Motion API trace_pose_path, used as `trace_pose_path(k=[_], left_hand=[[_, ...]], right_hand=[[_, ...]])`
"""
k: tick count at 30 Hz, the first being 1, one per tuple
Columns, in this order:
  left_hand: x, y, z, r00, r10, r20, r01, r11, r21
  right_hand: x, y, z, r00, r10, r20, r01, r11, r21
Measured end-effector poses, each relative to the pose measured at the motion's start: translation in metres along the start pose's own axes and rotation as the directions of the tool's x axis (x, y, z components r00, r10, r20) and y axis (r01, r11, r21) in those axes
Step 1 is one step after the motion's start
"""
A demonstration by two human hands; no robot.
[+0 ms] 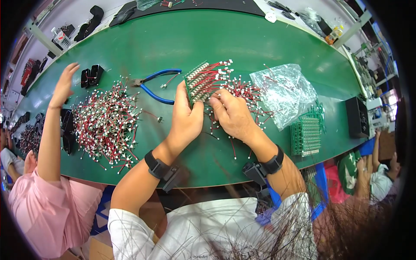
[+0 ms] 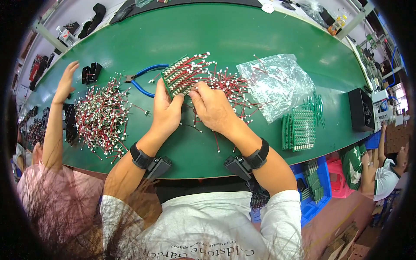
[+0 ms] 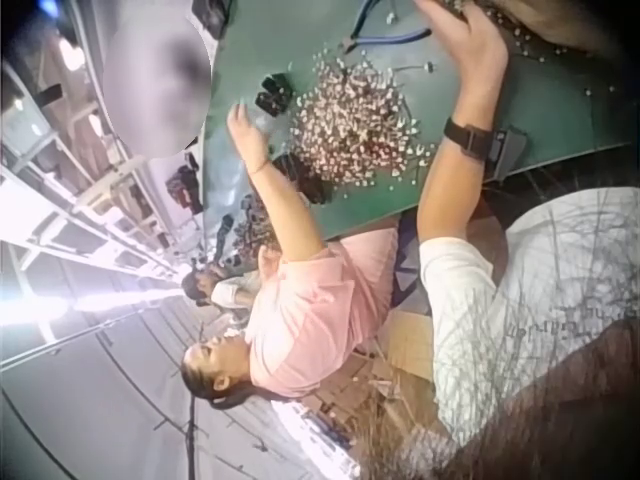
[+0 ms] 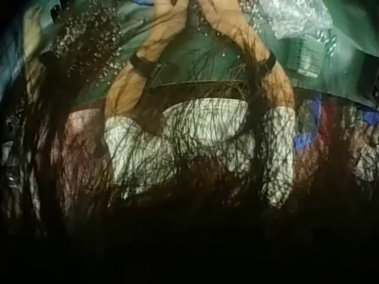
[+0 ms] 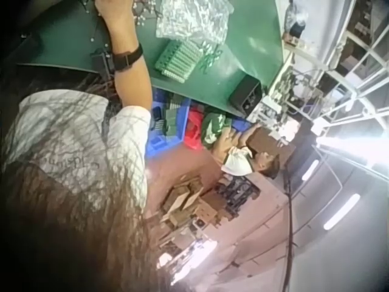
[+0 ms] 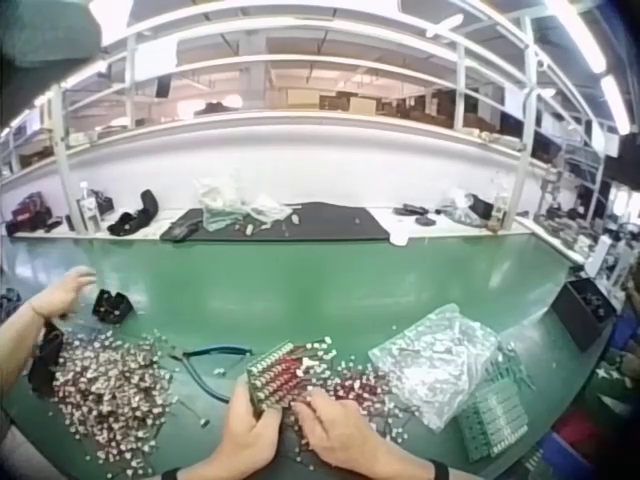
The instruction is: Manually assembling small electronic components onto a board or strip at a factory workstation.
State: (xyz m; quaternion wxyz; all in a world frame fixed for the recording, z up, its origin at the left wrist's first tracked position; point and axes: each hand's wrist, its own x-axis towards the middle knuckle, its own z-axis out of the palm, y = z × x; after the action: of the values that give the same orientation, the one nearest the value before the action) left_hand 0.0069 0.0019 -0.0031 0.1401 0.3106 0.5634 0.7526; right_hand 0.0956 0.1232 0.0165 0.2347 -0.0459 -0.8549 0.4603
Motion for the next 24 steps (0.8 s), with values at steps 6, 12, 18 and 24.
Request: trace_pose_path(k=[6,12,18,24], left_hand=[[-0.0033,-0.0012,0.0041,1.000,0.006,0.028,-0.006,1.000,0.009],[-0.0066,0.0037,0.0064,0.997,0.055,0.061,-0.063,0.988,0.137],[-0.0068,0.0022,0.0068,0.992,0.081,0.092,-0.094,0.986,0.137],[-0.0073,0.0059,0.0069,0.990,0.076,0.123,-0.098,0.978,0.186]], right_hand=[[-0.0006,0.0021,0.0026,0.999,-0.027,-0.029,0.026,0.999,-0.025],[-0.0005,-0.0025,0.0019,0.998,-0.031,-0.060,0.028,0.998,-0.060],[0.0002,-0.0064,0.0032,0.996,-0.026,-0.088,0.021,0.998,-0.058],[0.0005,-0.0037,0.0055,0.991,-0.085,-0.107,0.075,0.992,-0.099]])
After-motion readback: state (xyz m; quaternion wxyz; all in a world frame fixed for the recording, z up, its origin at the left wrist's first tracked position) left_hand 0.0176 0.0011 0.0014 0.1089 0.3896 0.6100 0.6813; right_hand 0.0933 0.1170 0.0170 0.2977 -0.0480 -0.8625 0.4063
